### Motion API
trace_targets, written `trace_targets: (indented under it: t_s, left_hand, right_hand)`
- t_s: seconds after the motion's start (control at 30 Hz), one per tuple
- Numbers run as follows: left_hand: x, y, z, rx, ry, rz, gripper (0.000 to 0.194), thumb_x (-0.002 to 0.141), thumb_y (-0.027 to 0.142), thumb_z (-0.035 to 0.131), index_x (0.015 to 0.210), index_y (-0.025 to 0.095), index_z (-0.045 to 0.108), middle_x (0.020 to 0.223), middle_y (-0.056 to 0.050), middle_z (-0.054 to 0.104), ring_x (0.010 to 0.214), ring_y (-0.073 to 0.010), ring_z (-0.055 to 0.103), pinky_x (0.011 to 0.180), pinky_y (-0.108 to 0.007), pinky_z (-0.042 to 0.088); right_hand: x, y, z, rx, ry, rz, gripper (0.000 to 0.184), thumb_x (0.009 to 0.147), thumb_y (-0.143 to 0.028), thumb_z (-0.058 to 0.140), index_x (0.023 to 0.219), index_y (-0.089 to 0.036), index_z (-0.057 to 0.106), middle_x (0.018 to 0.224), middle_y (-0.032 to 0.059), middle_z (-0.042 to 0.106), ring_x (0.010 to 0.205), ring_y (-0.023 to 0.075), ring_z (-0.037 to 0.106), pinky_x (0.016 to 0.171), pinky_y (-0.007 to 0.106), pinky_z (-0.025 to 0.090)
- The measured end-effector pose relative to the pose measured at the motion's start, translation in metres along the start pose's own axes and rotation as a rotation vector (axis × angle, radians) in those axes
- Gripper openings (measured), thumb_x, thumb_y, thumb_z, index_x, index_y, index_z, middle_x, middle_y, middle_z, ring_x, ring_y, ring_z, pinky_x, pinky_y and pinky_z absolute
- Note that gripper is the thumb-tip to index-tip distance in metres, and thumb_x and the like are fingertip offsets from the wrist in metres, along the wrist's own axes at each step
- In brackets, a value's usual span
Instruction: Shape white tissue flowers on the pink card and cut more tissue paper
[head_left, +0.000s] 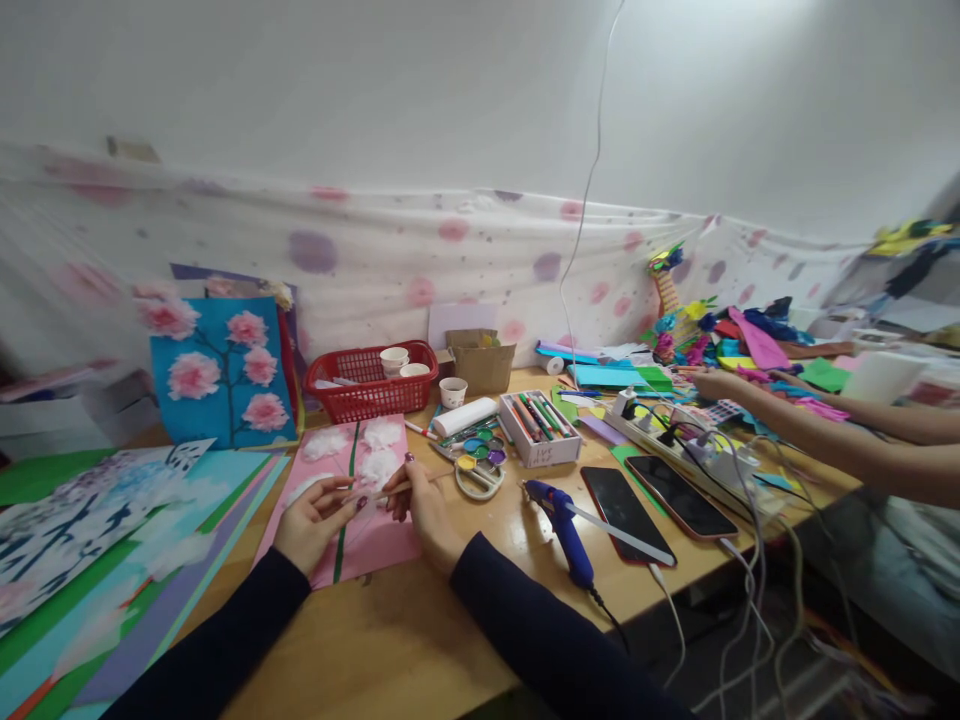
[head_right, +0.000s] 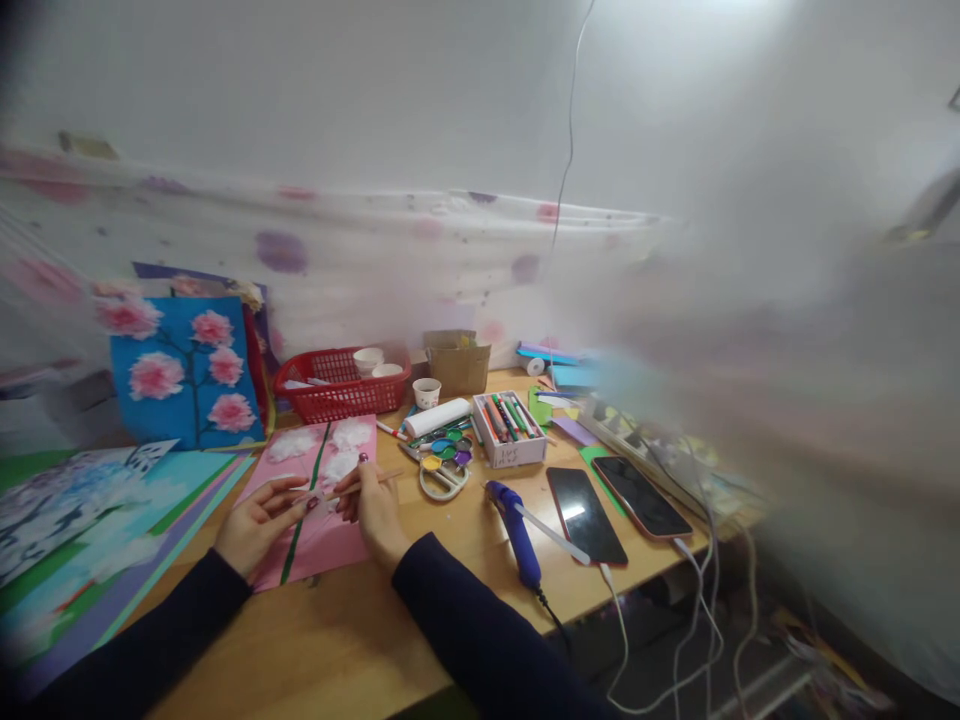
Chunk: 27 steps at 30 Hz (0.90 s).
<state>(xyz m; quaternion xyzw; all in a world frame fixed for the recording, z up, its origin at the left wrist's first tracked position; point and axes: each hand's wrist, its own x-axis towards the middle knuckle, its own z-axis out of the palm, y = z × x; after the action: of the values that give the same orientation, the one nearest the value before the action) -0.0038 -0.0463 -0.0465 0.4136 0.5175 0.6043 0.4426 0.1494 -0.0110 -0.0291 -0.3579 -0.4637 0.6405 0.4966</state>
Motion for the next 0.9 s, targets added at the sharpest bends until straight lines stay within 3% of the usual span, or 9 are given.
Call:
trace_targets:
  t_s: [0.3,0.5,0.7,0.9]
  left_hand:
    - [-0.0032,0.0046,0.0071,0.052,0.074,0.016,0.062,0.035,0.041,0.086,0.084,0.015,0.059,0.077,-0.008,0.071,0.08,-0.023,0.068,0.074,-0.032,0.055]
    - [-0.0003,-0.0005,0.0029,0.04,0.074,0.031,0.059,0.038,0.04,0.086,0.084,0.014,0.059,0.079,-0.008,0.072,0.082,-0.0236,0.068,0.076,-0.033,0.055]
    - [0.0001,0.0002,0.0047,-0.002,0.118,0.01,0.061,0.036,0.039,0.086,0.084,0.013,0.059,0.073,-0.007,0.071,0.074,-0.0208,0.068,0.071,-0.03,0.055]
    - [-0.0022,0.0051,0.0087,-0.021,0.076,0.003,0.06,0.039,0.038,0.085,0.086,0.012,0.059,0.078,-0.009,0.071,0.076,-0.0195,0.068,0.072,-0.028,0.053]
  right_hand:
    - [0.0017,0.0046,0.0019,-0.078,-0.05,-0.013,0.044,0.082,-0.044,0.04,0.053,-0.016,0.055,0.043,-0.0009,0.052,0.033,0.0071,0.041,0.038,0.02,0.029]
    - [0.0008,0.0042,0.0024,-0.047,-0.037,0.012,0.038,0.079,-0.04,0.042,0.051,-0.016,0.055,0.04,-0.0024,0.05,0.032,0.0062,0.04,0.037,0.019,0.027]
    - [-0.0006,0.0056,0.0009,-0.08,-0.044,-0.022,0.035,0.076,-0.04,0.045,0.052,-0.017,0.055,0.039,-0.0035,0.047,0.033,0.0065,0.04,0.038,0.02,0.028]
    - [0.0018,0.0081,-0.0003,-0.078,-0.032,-0.053,0.035,0.074,-0.043,0.045,0.051,-0.018,0.053,0.04,-0.0032,0.047,0.034,0.0066,0.04,0.038,0.019,0.028]
